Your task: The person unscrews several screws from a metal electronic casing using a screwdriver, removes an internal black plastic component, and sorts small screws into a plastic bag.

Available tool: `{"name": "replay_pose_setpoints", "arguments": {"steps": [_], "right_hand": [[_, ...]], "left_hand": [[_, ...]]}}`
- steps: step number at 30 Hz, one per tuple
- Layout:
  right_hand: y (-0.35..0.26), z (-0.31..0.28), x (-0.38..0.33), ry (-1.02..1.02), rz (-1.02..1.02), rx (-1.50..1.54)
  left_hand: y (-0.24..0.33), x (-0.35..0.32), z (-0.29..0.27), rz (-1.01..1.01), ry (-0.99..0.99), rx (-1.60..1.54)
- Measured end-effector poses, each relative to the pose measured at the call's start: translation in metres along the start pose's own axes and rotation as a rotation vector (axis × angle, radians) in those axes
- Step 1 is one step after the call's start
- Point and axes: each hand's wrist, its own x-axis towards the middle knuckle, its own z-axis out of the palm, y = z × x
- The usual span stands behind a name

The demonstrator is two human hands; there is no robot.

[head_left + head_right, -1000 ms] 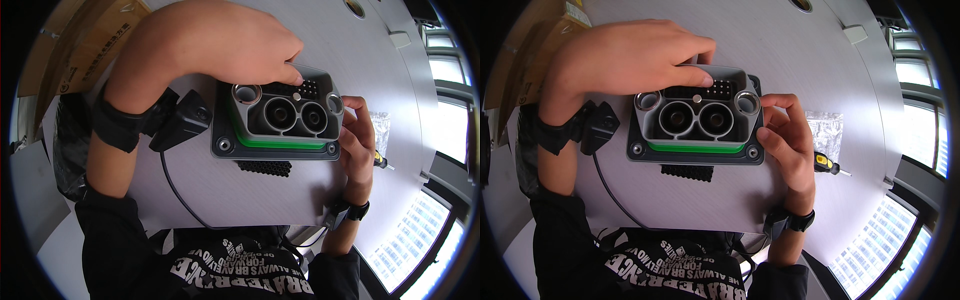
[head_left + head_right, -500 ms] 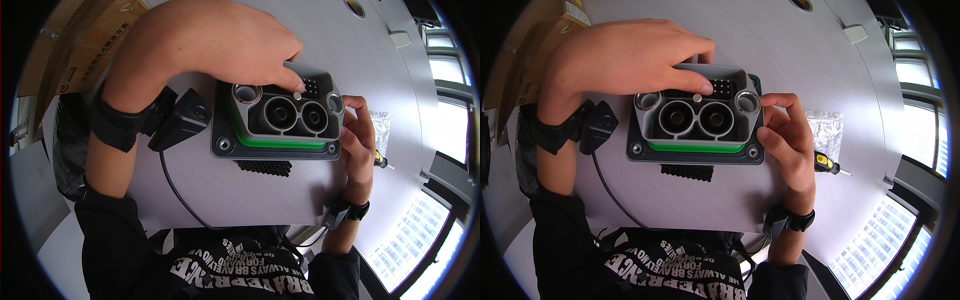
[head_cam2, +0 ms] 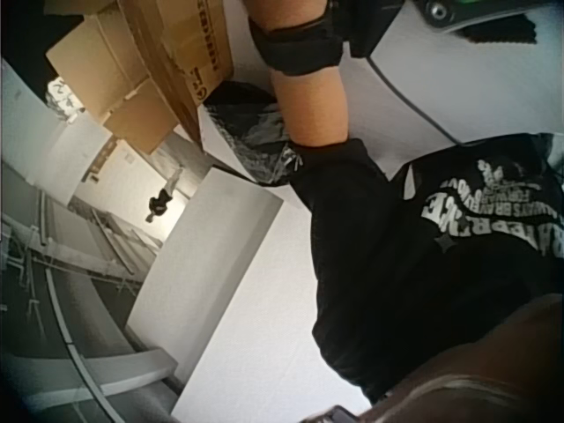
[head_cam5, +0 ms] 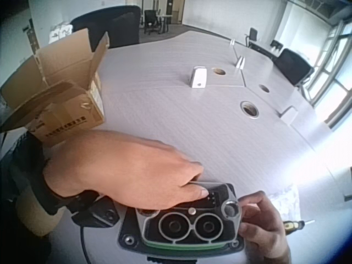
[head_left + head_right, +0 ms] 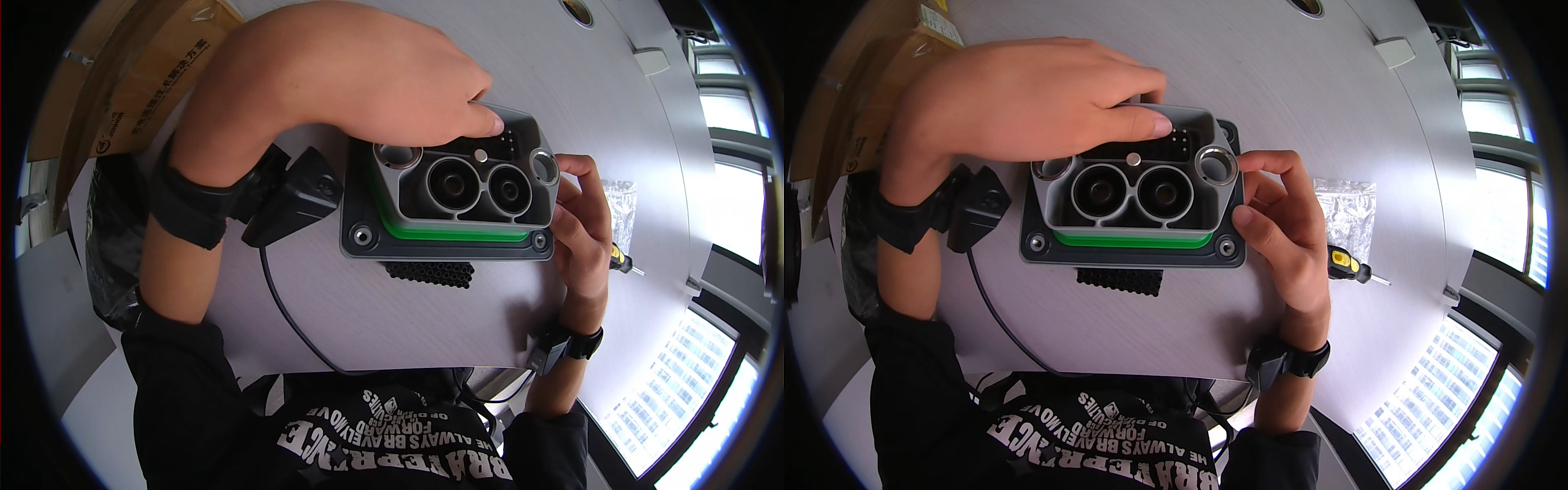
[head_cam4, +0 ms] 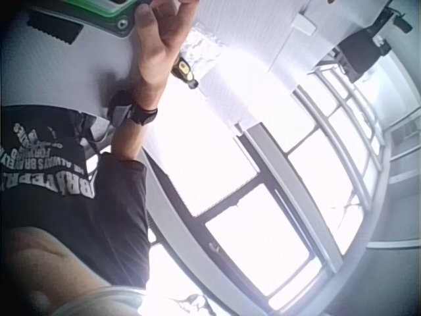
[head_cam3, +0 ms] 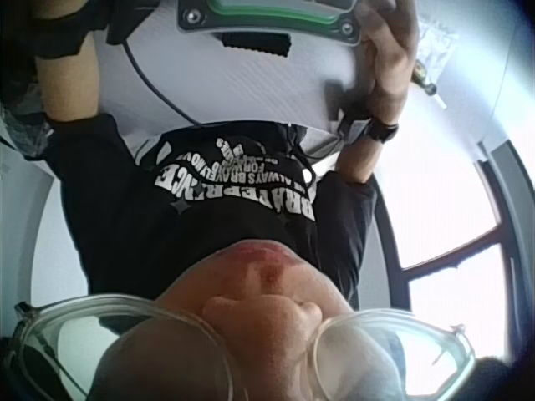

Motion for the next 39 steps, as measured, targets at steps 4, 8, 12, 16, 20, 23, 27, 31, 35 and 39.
{"name": "replay_pose_setpoints", "arguments": {"steps": [4, 8, 12, 16, 20, 23, 27, 31, 35, 39], "right_hand": [[0.0, 0.0, 0.0, -0.002, 0.004, 0.016], [0.0, 0.0, -0.001, 0.001, 0.006, 0.012], [-0.001, -0.001, -0.001, -0.001, 0.01, 0.0], [0.0, 0.0, 0.0, 0.0, -0.004, 0.003], [-0.001, 0.0, 0.0, 0.005, 0.0, -0.004], [-0.002, 0.001, 0.0, 0.002, 0.004, -0.009], [-0.003, 0.001, -0.001, 0.005, 0.008, -0.005], [-0.002, 0.001, -0.001, -0.002, 0.003, 0.015], [-0.001, 0.0, -0.001, -0.004, -0.005, 0.001], [-0.001, 0.0, 0.0, -0.011, -0.003, 0.001]], "left_hand": [[0.003, -0.002, -0.002, 0.05, 0.032, 0.079], [0.002, 0.0, -0.002, 0.009, -0.021, -0.047], [0.0, 0.002, 0.0, 0.038, 0.007, -0.072], [0.003, 0.001, -0.002, 0.054, -0.002, -0.029], [0.004, 0.004, -0.002, -0.023, -0.033, -0.105], [0.003, 0.005, 0.002, 0.004, 0.0, -0.066], [0.004, 0.004, 0.007, 0.119, 0.121, -0.01], [0.005, 0.006, -0.002, -0.043, -0.058, -0.08], [0.006, 0.004, 0.001, 0.09, 0.054, 0.024], [0.008, 0.005, 0.005, 0.042, 0.063, -0.054]]}}
